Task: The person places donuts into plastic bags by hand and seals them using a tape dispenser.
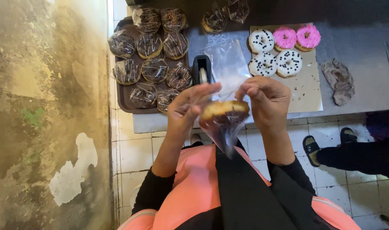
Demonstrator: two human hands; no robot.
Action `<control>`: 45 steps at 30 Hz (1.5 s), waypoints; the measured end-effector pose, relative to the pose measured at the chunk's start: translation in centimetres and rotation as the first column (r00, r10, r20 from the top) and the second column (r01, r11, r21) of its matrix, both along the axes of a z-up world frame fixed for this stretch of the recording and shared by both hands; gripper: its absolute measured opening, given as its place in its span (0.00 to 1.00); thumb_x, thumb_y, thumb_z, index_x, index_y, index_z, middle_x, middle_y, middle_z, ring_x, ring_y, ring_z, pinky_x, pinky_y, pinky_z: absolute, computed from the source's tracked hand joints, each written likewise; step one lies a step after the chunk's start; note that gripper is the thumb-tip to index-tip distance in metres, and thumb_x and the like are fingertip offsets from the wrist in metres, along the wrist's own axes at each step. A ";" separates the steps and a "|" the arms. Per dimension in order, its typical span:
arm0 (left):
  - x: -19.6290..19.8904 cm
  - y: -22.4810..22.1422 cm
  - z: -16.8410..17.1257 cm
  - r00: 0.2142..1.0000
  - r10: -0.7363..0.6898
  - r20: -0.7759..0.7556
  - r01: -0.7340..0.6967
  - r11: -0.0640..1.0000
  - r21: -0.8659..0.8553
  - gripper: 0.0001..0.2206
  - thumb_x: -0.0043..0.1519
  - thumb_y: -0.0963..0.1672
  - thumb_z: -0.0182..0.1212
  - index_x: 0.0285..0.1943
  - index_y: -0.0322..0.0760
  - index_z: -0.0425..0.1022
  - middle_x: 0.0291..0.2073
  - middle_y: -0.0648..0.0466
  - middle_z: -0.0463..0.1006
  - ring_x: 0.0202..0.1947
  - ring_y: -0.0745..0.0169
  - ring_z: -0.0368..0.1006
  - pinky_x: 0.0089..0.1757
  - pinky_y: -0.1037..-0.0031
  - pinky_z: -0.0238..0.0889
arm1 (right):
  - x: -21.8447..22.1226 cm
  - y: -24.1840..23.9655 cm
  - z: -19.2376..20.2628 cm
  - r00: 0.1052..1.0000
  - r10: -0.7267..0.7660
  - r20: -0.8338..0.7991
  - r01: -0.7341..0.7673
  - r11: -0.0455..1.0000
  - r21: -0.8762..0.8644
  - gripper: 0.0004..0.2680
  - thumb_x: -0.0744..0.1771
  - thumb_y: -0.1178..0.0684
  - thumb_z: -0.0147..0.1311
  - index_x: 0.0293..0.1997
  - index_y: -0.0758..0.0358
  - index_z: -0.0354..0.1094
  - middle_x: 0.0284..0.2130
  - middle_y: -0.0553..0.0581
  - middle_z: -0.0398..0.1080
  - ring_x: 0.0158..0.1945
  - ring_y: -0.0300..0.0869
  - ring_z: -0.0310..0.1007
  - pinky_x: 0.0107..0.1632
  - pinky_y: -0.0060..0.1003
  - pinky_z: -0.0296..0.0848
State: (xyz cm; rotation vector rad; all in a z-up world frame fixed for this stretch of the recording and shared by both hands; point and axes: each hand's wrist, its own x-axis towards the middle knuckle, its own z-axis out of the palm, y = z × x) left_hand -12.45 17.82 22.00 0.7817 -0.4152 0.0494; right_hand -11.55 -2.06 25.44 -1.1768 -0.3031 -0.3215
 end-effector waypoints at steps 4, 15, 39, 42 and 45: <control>-1.0 -2.6 -0.6 0.965 -0.005 0.263 0.049 0.986 -0.161 0.33 0.65 0.58 0.55 0.68 0.30 0.72 0.63 0.35 0.73 0.65 0.52 0.69 0.61 0.63 0.64 | -0.4 1.9 3.5 0.991 -0.134 0.022 0.136 0.964 -0.231 0.07 0.67 0.58 0.61 0.37 0.76 0.73 0.23 0.66 0.67 0.25 0.45 0.72 0.35 0.35 0.71; -2.7 -2.3 -4.8 0.872 -0.196 -0.448 0.148 0.979 -0.140 0.28 0.72 0.54 0.42 0.69 0.26 0.68 0.61 0.31 0.73 0.62 0.39 0.70 0.60 0.50 0.61 | 1.4 -0.4 -2.3 0.932 -0.330 -0.151 0.232 0.861 -0.453 0.22 0.73 0.40 0.47 0.22 0.67 0.69 0.04 0.56 0.54 0.05 0.37 0.55 0.13 0.27 0.53; -1.2 -2.1 -6.0 0.931 0.365 0.024 -0.339 0.835 0.435 0.05 0.70 0.43 0.56 0.45 0.37 0.68 0.37 0.51 0.71 0.40 0.62 0.68 0.46 0.73 0.63 | -3.8 2.9 -2.9 0.816 0.006 -0.578 -0.071 0.993 -0.090 0.08 0.63 0.64 0.66 0.40 0.70 0.69 0.36 0.62 0.79 0.37 0.41 0.82 0.42 0.35 0.81; -1.3 -1.1 -5.6 0.880 0.411 0.237 -0.462 0.628 0.627 0.08 0.67 0.36 0.54 0.49 0.38 0.76 0.40 0.53 0.69 0.41 0.55 0.70 0.44 0.70 0.66 | -4.2 3.5 -2.6 0.809 -0.022 -0.587 -0.053 0.993 -0.110 0.06 0.63 0.65 0.65 0.41 0.72 0.73 0.32 0.62 0.79 0.35 0.41 0.82 0.39 0.35 0.82; -1.4 -0.4 -4.8 0.841 0.304 0.447 -0.539 0.539 0.648 0.14 0.61 0.36 0.54 0.52 0.38 0.79 0.39 0.51 0.77 0.44 0.48 0.76 0.50 0.63 0.69 | -4.3 3.9 -3.3 0.817 -0.069 -0.573 -0.026 0.988 -0.155 0.05 0.62 0.66 0.65 0.38 0.73 0.76 0.30 0.62 0.79 0.35 0.40 0.80 0.38 0.35 0.81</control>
